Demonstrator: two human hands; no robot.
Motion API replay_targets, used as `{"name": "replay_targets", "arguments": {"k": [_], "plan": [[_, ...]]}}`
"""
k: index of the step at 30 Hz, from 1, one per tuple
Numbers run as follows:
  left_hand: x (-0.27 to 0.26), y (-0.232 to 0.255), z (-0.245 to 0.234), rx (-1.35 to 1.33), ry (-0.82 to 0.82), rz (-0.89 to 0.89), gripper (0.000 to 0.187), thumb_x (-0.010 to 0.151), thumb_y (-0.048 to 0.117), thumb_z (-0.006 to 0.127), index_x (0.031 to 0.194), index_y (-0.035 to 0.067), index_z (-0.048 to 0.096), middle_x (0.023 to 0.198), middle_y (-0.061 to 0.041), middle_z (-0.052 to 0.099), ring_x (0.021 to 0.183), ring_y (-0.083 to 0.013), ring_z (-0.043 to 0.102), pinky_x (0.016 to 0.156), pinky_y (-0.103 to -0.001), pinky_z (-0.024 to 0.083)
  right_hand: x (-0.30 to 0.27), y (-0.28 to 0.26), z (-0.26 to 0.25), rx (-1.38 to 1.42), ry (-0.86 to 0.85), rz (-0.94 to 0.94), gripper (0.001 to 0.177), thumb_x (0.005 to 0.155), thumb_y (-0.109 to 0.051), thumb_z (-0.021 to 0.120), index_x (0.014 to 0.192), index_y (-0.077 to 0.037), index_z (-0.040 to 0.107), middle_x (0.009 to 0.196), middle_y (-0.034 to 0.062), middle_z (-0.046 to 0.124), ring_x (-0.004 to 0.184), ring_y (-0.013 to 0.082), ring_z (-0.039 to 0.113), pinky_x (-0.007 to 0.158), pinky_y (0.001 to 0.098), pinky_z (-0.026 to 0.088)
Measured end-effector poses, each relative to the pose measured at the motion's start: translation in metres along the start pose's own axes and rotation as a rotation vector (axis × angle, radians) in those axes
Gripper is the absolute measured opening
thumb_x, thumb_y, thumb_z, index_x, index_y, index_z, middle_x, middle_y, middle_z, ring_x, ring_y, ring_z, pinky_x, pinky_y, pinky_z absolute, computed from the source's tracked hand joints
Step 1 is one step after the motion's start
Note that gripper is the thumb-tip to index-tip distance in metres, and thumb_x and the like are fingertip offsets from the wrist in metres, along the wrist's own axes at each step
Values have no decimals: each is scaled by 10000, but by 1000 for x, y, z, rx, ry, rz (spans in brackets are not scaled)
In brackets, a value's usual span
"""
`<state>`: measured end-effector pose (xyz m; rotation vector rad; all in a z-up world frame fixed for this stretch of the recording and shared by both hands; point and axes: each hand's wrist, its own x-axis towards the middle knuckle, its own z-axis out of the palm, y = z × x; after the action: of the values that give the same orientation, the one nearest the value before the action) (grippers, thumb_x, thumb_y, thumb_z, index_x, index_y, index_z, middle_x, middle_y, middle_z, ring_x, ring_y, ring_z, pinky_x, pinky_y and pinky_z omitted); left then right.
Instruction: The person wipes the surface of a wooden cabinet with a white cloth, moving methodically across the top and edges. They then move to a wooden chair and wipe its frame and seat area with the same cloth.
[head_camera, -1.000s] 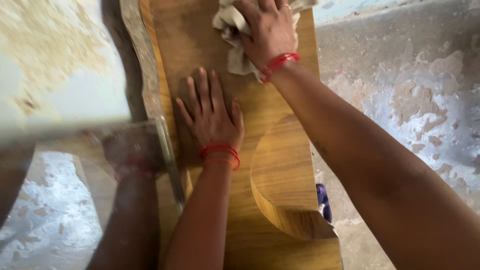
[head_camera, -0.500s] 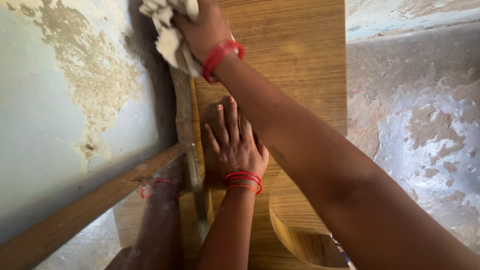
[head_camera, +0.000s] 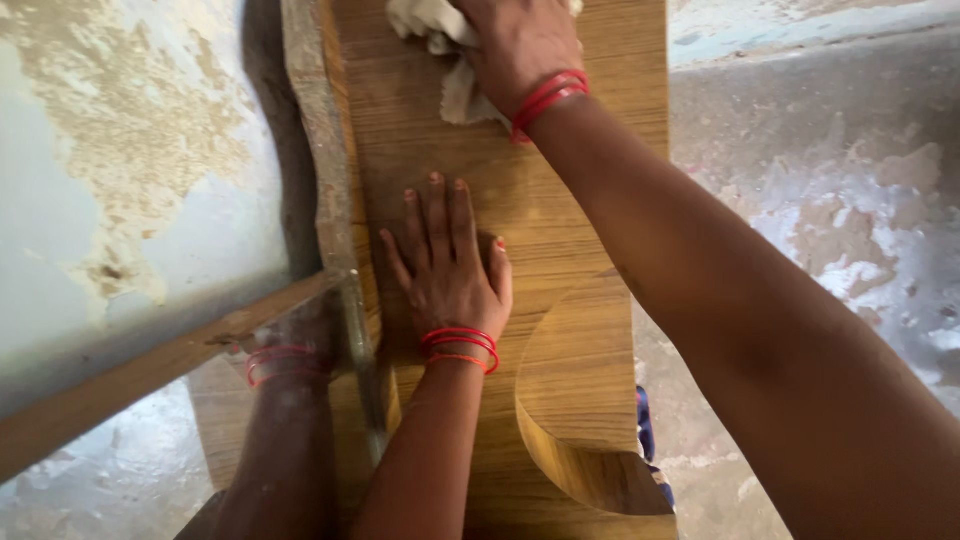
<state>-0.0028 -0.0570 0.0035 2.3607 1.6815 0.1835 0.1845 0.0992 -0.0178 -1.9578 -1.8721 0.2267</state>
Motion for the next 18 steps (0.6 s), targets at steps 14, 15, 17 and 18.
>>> {"name": "replay_targets", "arguments": {"k": [14,15,17,18], "plan": [[-3,-7,-6,-180,30,87,1229,782,640,786,1637,79,105,1664,-241,283,1584,-367,167,1265,-630,23,-152,-31,-45,318,-130,-175,691,1110,-443,469,1688,-173,203,1649,142,416,1472,451,443,1269,602,274],[-6,-8,-3,-193,61,96,1217,812,656,785,1646,86,107,1668,-240,287,1592,-370,170,1279,-633,35,-159,-32,-43,424,-85,-157,649,1126,-406,452,1685,-172,219,1635,145,462,1433,408,513,1277,571,322],[-10,-10,1,-233,113,117,1216,846,663,802,1659,94,98,1677,-235,283,1593,-386,180,1299,-646,54,-166,-36,-36,485,-159,14,586,1126,-367,435,1653,-175,265,1467,155,573,1273,354,629,1240,520,394],[-12,-12,1,-260,132,129,1228,850,653,820,1663,94,88,1683,-230,277,1586,-399,187,1306,-656,61,-161,-41,-27,439,-282,165,564,1109,-365,436,1623,-179,296,1313,160,640,1152,342,673,1196,499,417]]}}
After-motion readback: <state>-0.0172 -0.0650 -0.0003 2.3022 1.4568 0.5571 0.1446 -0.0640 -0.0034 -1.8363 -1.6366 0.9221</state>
